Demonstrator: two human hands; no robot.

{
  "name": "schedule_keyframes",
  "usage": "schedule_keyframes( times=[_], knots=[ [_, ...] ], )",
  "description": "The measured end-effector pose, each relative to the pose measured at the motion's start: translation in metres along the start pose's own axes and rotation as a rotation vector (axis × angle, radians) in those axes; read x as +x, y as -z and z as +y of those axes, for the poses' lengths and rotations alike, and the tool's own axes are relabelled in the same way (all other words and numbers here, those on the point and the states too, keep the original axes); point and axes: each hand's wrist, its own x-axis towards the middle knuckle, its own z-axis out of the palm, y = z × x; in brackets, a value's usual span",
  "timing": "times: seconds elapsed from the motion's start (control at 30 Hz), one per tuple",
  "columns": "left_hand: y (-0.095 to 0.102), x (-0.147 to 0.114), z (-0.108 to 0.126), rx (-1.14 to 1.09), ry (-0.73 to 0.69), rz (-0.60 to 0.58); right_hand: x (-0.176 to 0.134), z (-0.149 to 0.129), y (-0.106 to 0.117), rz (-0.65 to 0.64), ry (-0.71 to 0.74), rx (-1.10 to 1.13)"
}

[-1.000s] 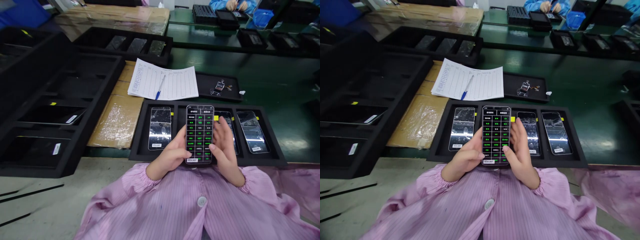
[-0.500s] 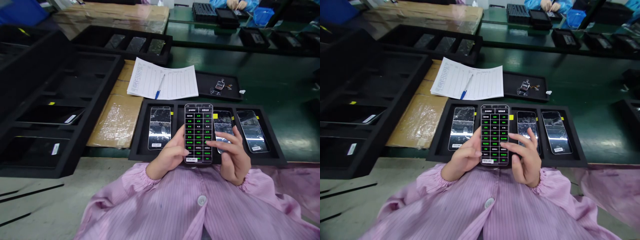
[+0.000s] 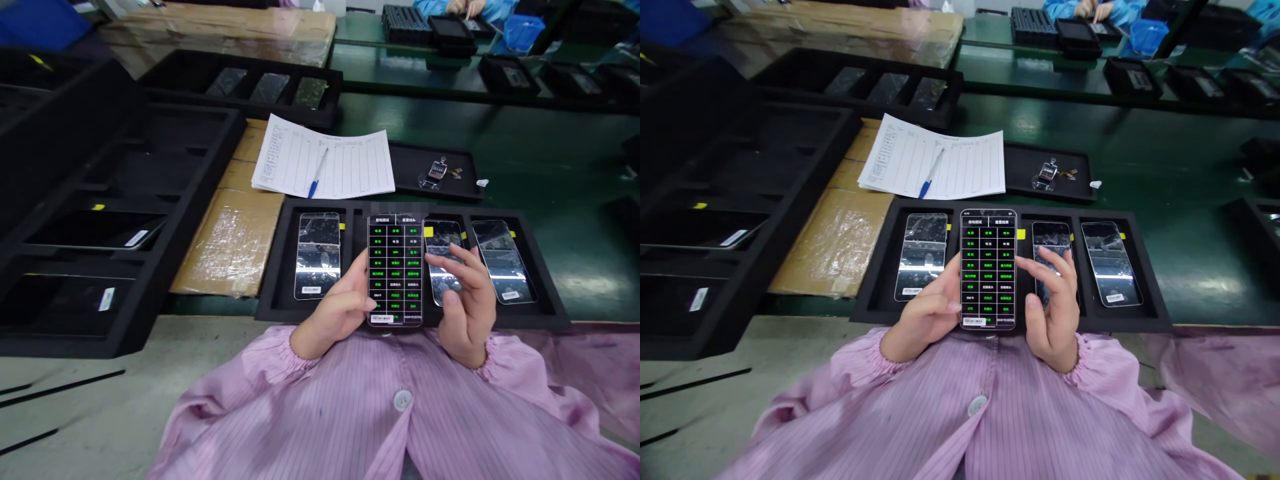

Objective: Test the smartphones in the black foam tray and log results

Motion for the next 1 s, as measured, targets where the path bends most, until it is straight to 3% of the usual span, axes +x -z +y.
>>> schedule_keyframes(
  times=[0.37, 0.6, 0.7, 0.8, 0.93, 1.0],
  knots=[
    [-0.004, 0.001, 0.002, 0.021, 0.027, 0.062, 0.004, 0.007, 0.001, -0.17, 0.006, -0.024],
    [-0.005, 0.01, 0.007, 0.106, 0.09, 0.416, -0.001, 0.01, 0.001, -0.041, -0.093, 0.056],
    [-0.007, 0.017, 0.008, 0.211, 0.107, 0.443, 0.001, 0.015, 0.012, -0.037, -0.115, -0.041],
    [-0.01, 0.012, 0.013, 0.435, 0.066, 0.452, 0.009, 0.03, 0.034, -0.108, -0.198, -0.259],
    [-0.006, -0.007, 0.038, 1.079, -0.265, 0.541, 0.017, 0.056, 0.07, -0.14, -0.307, -0.46],
    [0.002, -0.011, 0.054, 1.398, -0.368, 0.599, 0.017, 0.06, 0.078, -0.18, -0.288, -0.489]
  ],
)
